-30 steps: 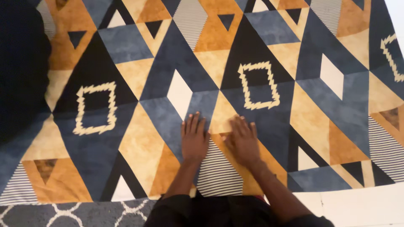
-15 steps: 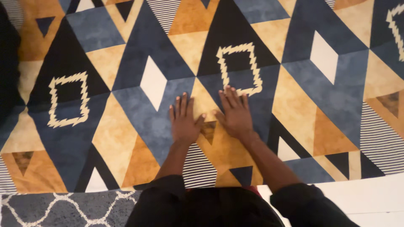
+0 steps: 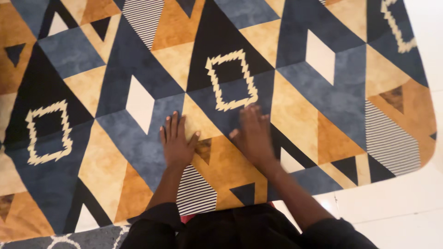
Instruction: The person smooths a patterned bed sheet on a bed using both hands. They repeatedly pat and rub the fabric to remove wrinkles, moving from the center of the bed towards the edges and corners.
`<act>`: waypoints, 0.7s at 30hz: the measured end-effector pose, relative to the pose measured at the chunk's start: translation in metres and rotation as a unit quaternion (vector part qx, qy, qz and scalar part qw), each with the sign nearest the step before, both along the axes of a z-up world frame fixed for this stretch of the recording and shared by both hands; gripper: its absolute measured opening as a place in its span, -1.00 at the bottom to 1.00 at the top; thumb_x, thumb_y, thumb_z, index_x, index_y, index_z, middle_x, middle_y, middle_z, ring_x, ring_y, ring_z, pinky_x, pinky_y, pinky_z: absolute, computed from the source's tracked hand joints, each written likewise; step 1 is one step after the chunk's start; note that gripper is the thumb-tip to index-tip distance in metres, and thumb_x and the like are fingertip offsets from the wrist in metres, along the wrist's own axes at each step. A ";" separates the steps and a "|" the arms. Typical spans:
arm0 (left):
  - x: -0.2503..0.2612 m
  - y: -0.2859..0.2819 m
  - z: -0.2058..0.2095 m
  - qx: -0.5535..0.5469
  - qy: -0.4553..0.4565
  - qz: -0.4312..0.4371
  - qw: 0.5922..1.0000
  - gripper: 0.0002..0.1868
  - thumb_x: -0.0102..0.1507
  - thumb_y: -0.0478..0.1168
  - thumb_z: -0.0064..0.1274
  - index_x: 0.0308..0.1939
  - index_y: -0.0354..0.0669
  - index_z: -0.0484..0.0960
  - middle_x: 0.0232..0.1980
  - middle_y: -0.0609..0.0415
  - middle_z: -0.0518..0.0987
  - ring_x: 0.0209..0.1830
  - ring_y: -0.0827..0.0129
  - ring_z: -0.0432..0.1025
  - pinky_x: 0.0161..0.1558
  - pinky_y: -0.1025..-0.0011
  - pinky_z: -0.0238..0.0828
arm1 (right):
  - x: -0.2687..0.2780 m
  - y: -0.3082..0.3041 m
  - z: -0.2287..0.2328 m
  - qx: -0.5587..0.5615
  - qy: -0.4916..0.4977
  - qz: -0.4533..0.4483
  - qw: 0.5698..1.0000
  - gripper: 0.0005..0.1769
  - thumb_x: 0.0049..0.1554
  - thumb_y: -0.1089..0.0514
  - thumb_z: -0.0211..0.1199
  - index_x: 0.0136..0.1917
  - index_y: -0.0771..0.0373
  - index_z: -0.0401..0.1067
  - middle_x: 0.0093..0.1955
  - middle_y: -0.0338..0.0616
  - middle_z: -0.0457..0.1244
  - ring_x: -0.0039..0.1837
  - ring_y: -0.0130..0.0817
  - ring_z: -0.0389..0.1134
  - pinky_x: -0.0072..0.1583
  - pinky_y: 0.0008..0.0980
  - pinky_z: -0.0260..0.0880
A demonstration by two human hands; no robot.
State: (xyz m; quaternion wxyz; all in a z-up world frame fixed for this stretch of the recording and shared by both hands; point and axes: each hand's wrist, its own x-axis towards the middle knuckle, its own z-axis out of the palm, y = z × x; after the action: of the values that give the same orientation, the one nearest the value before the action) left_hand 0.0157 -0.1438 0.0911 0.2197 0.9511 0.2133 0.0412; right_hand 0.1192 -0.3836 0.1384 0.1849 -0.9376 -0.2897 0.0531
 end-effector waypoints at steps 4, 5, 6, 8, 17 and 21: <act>-0.002 0.005 -0.002 0.018 -0.030 -0.012 0.999 -0.23 0.29 0.21 0.03 0.48 -0.06 0.29 0.65 0.00 0.09 0.67 0.07 -0.12 0.57 -0.05 -0.34 | -0.032 -0.018 0.000 -0.043 -0.018 0.131 0.990 -0.07 0.13 -0.28 0.19 0.54 0.32 0.04 0.61 0.18 -0.10 0.63 0.10 -0.13 0.51 0.22 -0.14; -0.003 0.006 -0.003 0.027 -0.032 -0.014 0.999 -0.24 0.29 0.21 0.05 0.47 -0.06 0.30 0.64 0.00 0.11 0.67 0.06 -0.10 0.57 -0.06 -0.31 | -0.025 -0.037 -0.004 -0.024 -0.023 0.092 0.995 -0.12 0.16 -0.29 0.19 0.55 0.25 0.08 0.62 0.12 -0.06 0.65 0.05 -0.11 0.54 0.16 -0.11; -0.005 0.009 -0.004 0.025 -0.045 -0.019 0.999 -0.25 0.29 0.19 0.05 0.47 -0.06 0.31 0.64 -0.01 0.11 0.67 0.05 -0.09 0.57 -0.06 -0.30 | -0.016 -0.065 -0.007 -0.002 -0.025 0.050 0.998 -0.17 0.19 -0.29 0.18 0.55 0.17 0.13 0.63 0.05 -0.02 0.68 0.01 -0.09 0.57 0.10 -0.07; -0.005 0.010 -0.006 0.016 -0.073 -0.029 0.997 -0.26 0.29 0.16 0.05 0.46 -0.08 0.32 0.64 -0.02 0.12 0.66 0.03 -0.07 0.56 -0.07 -0.28 | 0.004 -0.106 -0.016 -0.045 -0.036 -0.039 0.998 -0.21 0.28 -0.36 0.06 0.54 0.20 0.11 0.68 0.06 -0.04 0.71 0.03 -0.10 0.58 0.22 -0.03; 0.001 0.069 -0.007 0.019 -0.064 -0.069 0.995 -0.26 0.29 0.06 -0.01 0.48 -0.22 0.26 0.61 -0.12 0.15 0.65 -0.03 -0.06 0.53 -0.09 -0.18 | -0.010 -0.010 -0.022 -0.005 -0.025 -0.126 0.992 -0.15 0.38 -0.31 -0.12 0.66 0.32 -0.07 0.74 0.19 -0.23 0.76 0.20 -0.31 0.57 0.40 -0.20; 0.000 0.124 -0.011 0.055 -0.077 -0.025 0.995 -0.31 0.38 0.10 -0.03 0.48 -0.22 0.27 0.61 -0.16 0.15 0.65 -0.09 -0.04 0.51 -0.13 -0.18 | -0.049 0.066 -0.008 -0.070 -0.051 0.100 0.991 -0.16 0.20 -0.25 0.09 0.60 0.14 0.03 0.66 0.14 -0.16 0.68 0.14 -0.29 0.51 0.27 -0.31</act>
State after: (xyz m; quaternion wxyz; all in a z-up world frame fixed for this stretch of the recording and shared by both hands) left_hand 0.0159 -0.0197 0.0797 0.1835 0.9609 0.1687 0.1209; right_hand 0.0702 -0.3173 0.1302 0.0973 -0.9161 -0.3864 0.0434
